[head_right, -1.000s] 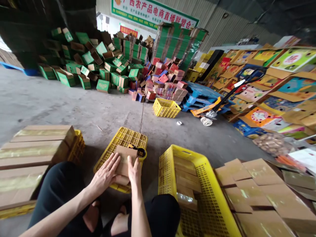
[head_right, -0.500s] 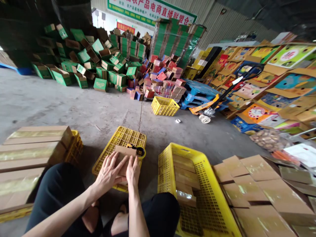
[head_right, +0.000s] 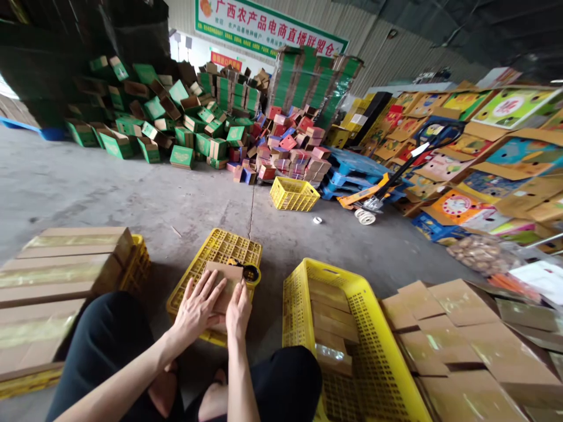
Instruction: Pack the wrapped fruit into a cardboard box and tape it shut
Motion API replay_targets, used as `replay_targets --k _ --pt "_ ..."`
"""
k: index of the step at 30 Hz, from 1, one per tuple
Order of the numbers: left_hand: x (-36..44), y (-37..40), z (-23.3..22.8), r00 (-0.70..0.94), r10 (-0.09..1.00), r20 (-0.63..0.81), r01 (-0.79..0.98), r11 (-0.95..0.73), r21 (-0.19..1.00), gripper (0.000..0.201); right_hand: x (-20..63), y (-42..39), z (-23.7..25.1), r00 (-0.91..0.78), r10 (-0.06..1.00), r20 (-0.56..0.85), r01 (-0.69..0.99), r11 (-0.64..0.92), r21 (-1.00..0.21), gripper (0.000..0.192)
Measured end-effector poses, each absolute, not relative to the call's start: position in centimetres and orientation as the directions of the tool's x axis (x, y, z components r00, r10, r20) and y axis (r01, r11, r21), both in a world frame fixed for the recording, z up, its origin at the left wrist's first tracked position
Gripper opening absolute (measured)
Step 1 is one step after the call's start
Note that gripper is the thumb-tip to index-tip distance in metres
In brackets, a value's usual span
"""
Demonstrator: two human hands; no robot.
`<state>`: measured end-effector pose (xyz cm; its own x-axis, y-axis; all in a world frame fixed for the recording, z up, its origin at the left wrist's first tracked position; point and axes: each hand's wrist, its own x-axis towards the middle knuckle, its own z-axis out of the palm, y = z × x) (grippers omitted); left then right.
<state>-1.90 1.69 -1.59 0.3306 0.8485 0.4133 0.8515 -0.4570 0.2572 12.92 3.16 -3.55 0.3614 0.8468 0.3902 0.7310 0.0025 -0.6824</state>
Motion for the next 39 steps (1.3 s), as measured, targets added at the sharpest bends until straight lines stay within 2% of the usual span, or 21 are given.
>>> replay_targets --k 4,8,14,17,21,25,29,34,39 --pt "-1.9 1.9 -2.1 0.354 0.832 0.428 0.839 -0.485 0.248 0.086 12.0 1.6 -4.7 0.334 0.888 0.317 0.678 0.008 -0.735 0.082" --pt "-2.0 2.3 -2.9 0.378 0.815 0.438 0.8 -0.526 0.288 0.091 12.0 1.1 -5.0 0.366 0.88 0.304 0.652 -0.009 -0.758 0.074" --pt "-3.8 2.9 -3.8 0.438 0.767 0.469 0.661 -0.628 0.41 0.075 12.2 1.3 -4.4 0.425 0.859 0.285 0.62 -0.047 -0.783 0.068" --pt "-4.4 2.9 -3.8 0.428 0.754 0.498 0.625 -0.645 0.44 0.076 12.2 1.2 -4.2 0.409 0.868 0.281 0.637 -0.051 -0.769 0.069" --pt "-4.2 2.8 -3.6 0.424 0.758 0.496 0.636 -0.639 0.433 0.083 12.1 1.2 -3.9 0.349 0.867 0.356 0.728 -0.011 -0.686 0.072" --pt "-3.8 2.5 -3.4 0.41 0.772 0.486 0.667 -0.617 0.417 0.094 12.5 0.9 -3.3 0.227 0.844 0.486 0.867 0.052 -0.495 0.072" --pt "-3.6 2.4 -3.5 0.4 0.771 0.495 0.682 -0.611 0.402 0.102 13.0 0.6 -2.3 0.11 0.845 0.524 0.931 0.097 -0.352 0.065" --pt "-3.4 2.6 -3.6 0.394 0.768 0.504 0.685 -0.612 0.396 0.101 12.3 0.2 -1.5 0.043 0.853 0.52 0.945 0.135 -0.299 0.059" --pt "-3.4 2.6 -3.6 0.404 0.759 0.51 0.69 -0.619 0.375 0.086 10.7 0.0 -1.5 0.028 0.86 0.509 0.953 0.131 -0.273 0.054"
